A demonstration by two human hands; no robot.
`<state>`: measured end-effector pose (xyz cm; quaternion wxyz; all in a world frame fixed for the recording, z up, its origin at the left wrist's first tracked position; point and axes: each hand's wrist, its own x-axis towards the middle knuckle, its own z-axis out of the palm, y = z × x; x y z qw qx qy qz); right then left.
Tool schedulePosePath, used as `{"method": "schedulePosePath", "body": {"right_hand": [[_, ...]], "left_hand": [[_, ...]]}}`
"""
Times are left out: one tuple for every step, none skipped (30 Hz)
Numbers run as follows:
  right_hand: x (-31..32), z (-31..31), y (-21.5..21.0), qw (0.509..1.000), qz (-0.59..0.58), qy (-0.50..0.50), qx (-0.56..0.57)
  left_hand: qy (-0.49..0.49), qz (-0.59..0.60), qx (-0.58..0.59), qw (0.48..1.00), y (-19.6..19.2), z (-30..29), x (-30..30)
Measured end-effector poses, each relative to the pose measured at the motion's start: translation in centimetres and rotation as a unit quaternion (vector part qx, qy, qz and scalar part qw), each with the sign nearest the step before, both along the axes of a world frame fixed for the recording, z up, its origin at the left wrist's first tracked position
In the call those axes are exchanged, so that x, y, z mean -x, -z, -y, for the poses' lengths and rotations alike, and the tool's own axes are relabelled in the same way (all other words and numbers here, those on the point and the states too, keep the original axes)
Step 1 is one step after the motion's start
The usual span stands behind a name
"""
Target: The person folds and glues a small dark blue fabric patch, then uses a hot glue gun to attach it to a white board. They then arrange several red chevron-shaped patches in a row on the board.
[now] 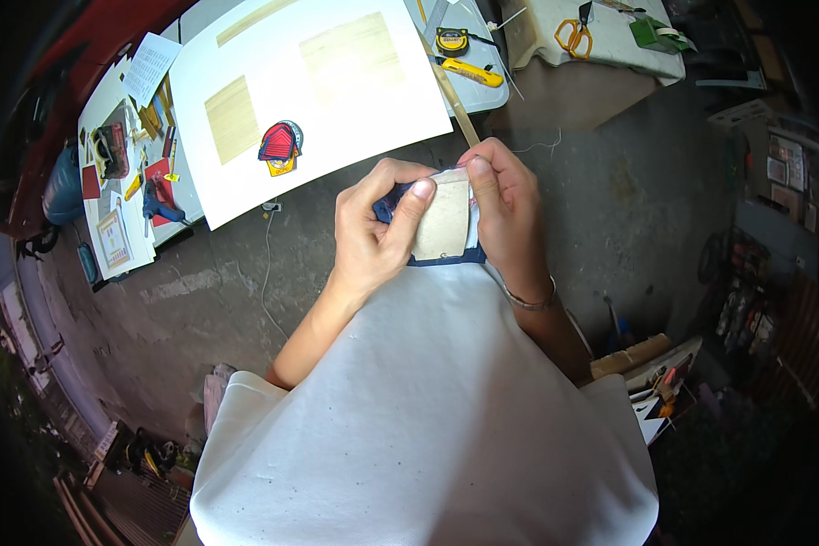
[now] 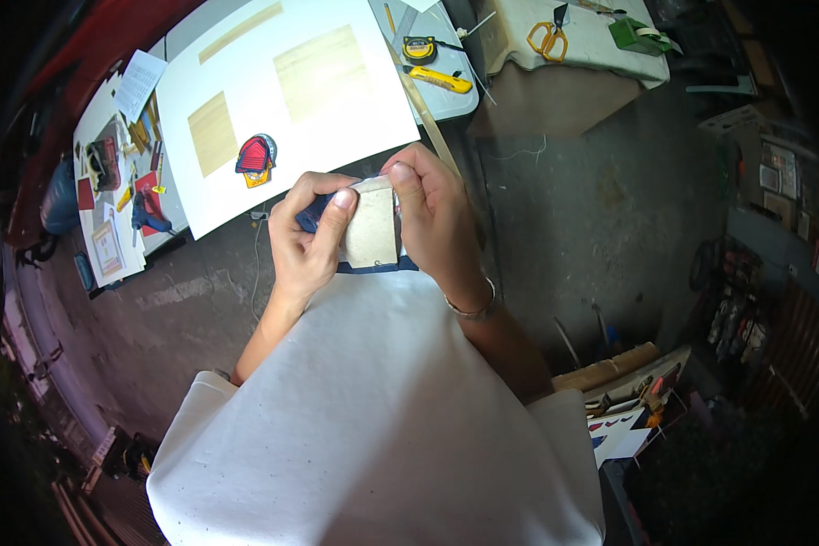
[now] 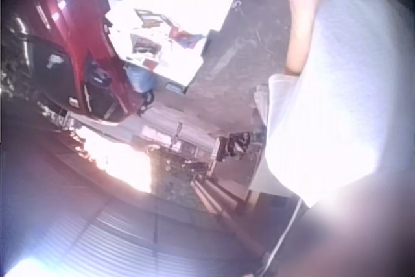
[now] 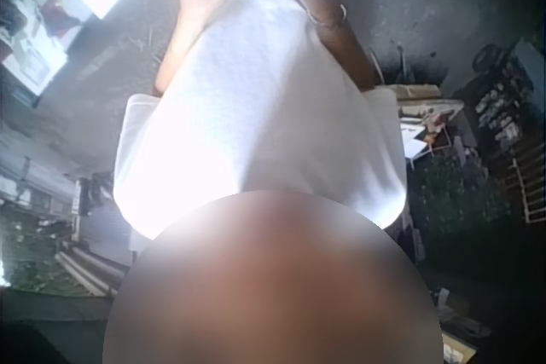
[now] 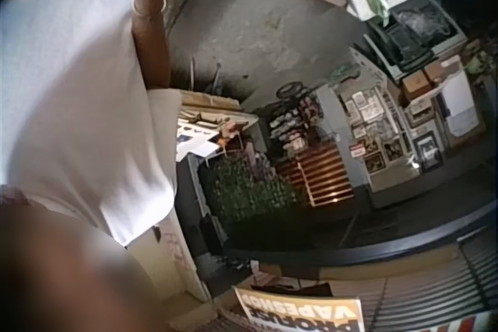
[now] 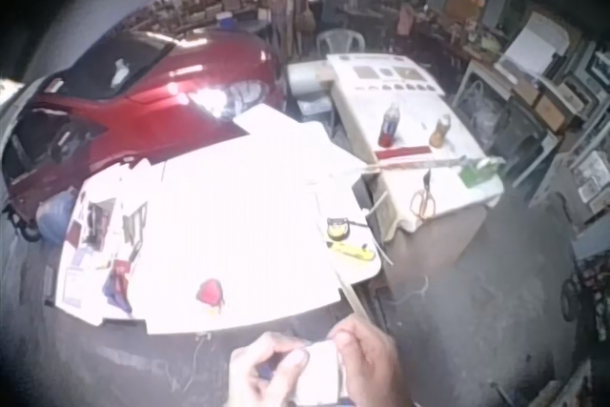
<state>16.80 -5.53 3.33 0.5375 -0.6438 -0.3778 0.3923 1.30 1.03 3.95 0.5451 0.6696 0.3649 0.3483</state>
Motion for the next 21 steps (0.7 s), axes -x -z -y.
{"method": "schedulePosePath", "body": {"right_hand": [[-0.1, 0.1, 0.3, 0.999, -0.044, -0.015, 0.008], [-0.2, 0.1, 0.7, 0.996, -0.087, -0.026, 0.028], [-0.3, 0.2, 0.9, 0.986, -0.158, -0.039, 0.024], [-0.3, 0.2, 1.1, 0.972, -0.229, -0.045, 0.032], [-0.5, 0.2, 1.2, 0.953, -0.295, -0.048, 0.049], [-0.6, 0.3, 1.3, 0.959, -0.276, -0.053, 0.045], [-0.7, 0.3, 1.3, 0.964, -0.254, -0.055, 0.05], [-0.8, 0.3, 1.2, 0.969, -0.234, -0.061, 0.046], [-0.9, 0.3, 1.1, 0.984, -0.165, -0.054, 0.046], [-1.0, 0.2, 1.0, 0.993, -0.097, -0.05, 0.038], [-1.1, 0.1, 0.9, 0.998, -0.029, -0.043, 0.03], [-1.1, 0.1, 0.7, 0.998, -0.029, -0.043, 0.025], [-1.0, 0.1, 0.6, 0.998, -0.031, -0.042, 0.022], [-1.0, 0.1, 0.4, 0.998, -0.034, -0.038, 0.022], [-0.8, 0.2, 0.2, 0.999, -0.022, -0.039, 0.015], [-0.6, 0.3, 0.1, 0.999, -0.01, -0.038, 0.008], [-0.4, 0.3, 0.0, 0.999, 0.002, -0.041, 0.003], [-0.2, 0.3, -0.1, 0.998, 0.046, -0.04, -0.011], [-0.1, 0.3, -0.2, 0.995, 0.091, -0.042, -0.024], [0.0, 0.3, -0.2, 0.989, 0.138, -0.042, -0.038], [0.1, 0.4, -0.3, 0.986, 0.156, -0.032, -0.047]], "left_hand": [[0.008, -0.003, 0.008, 1.0, 0.2, -0.1, 0.2], [0.013, -0.007, 0.019, 1.0, 0.3, -0.2, 0.4], [0.015, 0.021, 0.082, 0.996, 0.5, -0.2, 0.6], [0.016, 0.047, 0.147, 0.988, 0.6, -0.3, 0.7], [0.017, 0.074, 0.212, 0.974, 0.8, -0.2, 0.8], [0.019, 0.083, 0.242, 0.967, 0.8, -0.2, 0.8], [0.02, 0.092, 0.271, 0.958, 0.9, -0.2, 0.8], [0.012, 0.094, 0.304, 0.948, 0.9, -0.2, 0.8], [0.01, 0.086, 0.272, 0.958, 0.8, -0.2, 0.8], [-0.001, 0.07, 0.243, 0.968, 0.7, -0.2, 1.0], [-0.002, 0.05, 0.209, 0.977, 0.6, -0.2, 1.1], [-0.002, 0.013, 0.191, 0.982, 0.4, -0.4, 1.3], [0.007, -0.029, 0.168, 0.985, 0.2, -0.7, 1.8], [0.016, -0.071, 0.146, 0.987, 0.0, -0.9, 2.3], [0.015, -0.113, 0.13, 0.985, 0.0, -0.9, 2.5], [0.008, -0.103, 0.095, 0.99, 0.0, -0.9, 2.6], [-0.008, -0.095, 0.066, 0.993, 0.1, -0.7, 2.6], [-0.019, -0.09, 0.039, 0.995, 0.3, -0.4, 2.4], [-0.028, -0.095, -0.057, 0.993, 0.5, -0.2, 2.1], [-0.035, -0.097, -0.096, 0.99, 0.8, -0.1, 1.8], [-0.038, -0.101, -0.138, 0.985, 1.0, 0.1, 1.5]]}}
